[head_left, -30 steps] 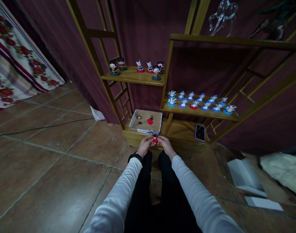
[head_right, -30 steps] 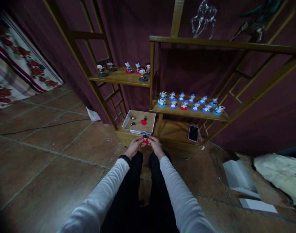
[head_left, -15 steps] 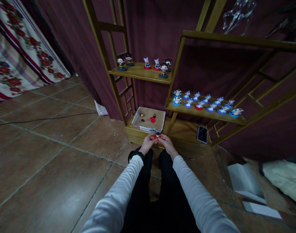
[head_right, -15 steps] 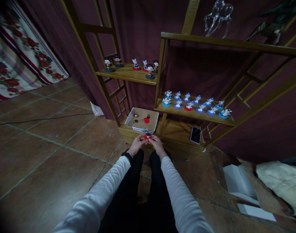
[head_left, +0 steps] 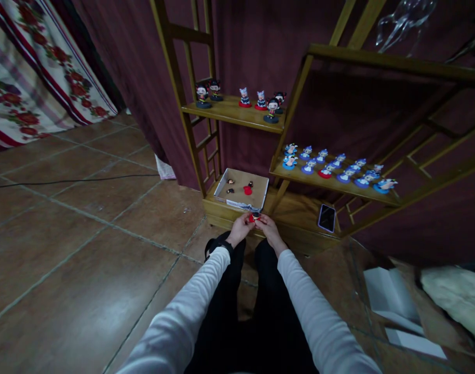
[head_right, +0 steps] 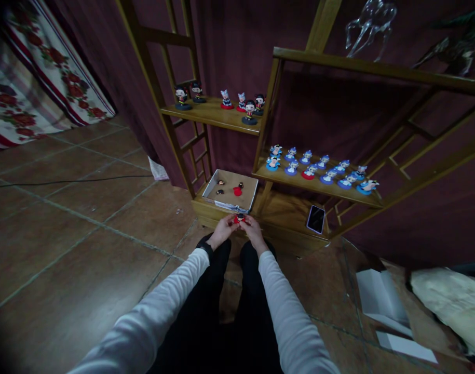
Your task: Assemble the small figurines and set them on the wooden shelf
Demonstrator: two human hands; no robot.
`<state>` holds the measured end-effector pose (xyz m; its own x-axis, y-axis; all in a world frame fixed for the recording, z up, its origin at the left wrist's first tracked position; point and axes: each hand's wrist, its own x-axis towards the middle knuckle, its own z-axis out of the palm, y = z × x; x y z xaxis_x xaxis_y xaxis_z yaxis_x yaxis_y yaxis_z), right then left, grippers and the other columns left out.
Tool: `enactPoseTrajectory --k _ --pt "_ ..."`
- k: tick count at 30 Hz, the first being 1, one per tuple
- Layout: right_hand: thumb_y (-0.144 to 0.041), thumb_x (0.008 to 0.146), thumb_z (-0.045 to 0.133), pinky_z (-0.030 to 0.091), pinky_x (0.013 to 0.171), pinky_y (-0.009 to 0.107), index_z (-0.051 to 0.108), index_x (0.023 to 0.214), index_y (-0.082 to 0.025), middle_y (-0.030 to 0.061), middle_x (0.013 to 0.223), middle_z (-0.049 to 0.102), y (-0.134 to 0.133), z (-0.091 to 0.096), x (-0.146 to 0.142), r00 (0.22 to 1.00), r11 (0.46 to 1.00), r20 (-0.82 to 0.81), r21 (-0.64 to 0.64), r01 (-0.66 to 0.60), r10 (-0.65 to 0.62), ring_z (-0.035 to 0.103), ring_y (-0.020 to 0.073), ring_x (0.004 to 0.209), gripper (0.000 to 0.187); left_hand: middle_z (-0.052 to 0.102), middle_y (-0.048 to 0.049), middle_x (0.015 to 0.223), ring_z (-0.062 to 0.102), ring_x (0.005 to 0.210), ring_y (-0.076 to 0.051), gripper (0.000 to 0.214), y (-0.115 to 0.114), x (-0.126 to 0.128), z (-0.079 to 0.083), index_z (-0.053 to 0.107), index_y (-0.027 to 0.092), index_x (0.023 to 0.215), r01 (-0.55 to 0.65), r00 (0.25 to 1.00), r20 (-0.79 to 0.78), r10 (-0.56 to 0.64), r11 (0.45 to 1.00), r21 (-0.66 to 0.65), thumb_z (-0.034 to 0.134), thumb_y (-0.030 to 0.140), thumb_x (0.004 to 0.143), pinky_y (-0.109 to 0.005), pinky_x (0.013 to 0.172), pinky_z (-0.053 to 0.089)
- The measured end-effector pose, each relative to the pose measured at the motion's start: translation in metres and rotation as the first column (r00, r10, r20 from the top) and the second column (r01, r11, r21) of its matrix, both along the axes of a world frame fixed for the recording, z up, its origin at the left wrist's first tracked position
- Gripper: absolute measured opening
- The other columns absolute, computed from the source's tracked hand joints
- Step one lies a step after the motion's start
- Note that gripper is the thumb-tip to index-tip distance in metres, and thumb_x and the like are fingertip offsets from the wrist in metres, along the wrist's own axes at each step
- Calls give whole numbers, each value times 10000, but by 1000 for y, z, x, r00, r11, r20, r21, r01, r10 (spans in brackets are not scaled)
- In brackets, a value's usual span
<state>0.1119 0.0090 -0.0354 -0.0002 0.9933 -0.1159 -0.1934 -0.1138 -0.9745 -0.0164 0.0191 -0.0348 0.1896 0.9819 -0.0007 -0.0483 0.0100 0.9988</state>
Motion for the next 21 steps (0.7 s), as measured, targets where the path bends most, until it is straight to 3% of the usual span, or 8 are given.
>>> enactPoseTrajectory --k 5,11,21 --pt "-336 611 675 497 707 306 592 954 -212 25 871 673 1 -4 -2 999 1000 45 -4 -7 7 620 158 772 374 644 -42 757 583 649 -147 281 -2 -4 5 607 151 980 -45 976 -206 67 993 109 594 160 700 -247 647 448" --pt "-327 590 678 503 702 306 596 942 -222 14 857 650 5 -11 -3 997 1000 83 9 -11 10 602 147 752 377 644 -96 864 595 872 -229 287 -14 -6 23 582 193 1020 -82 851 -498 167 979 187 590 177 733 -296 809 411" --pt "-315 575 667 503 708 316 586 928 -218 4 855 618 10 -21 -4 996 999 85 31 -15 13 585 147 743 375 586 -139 958 580 908 -239 305 -24 -7 40 480 160 1124 129 594 -795 126 960 248 449 192 822 -314 826 387"
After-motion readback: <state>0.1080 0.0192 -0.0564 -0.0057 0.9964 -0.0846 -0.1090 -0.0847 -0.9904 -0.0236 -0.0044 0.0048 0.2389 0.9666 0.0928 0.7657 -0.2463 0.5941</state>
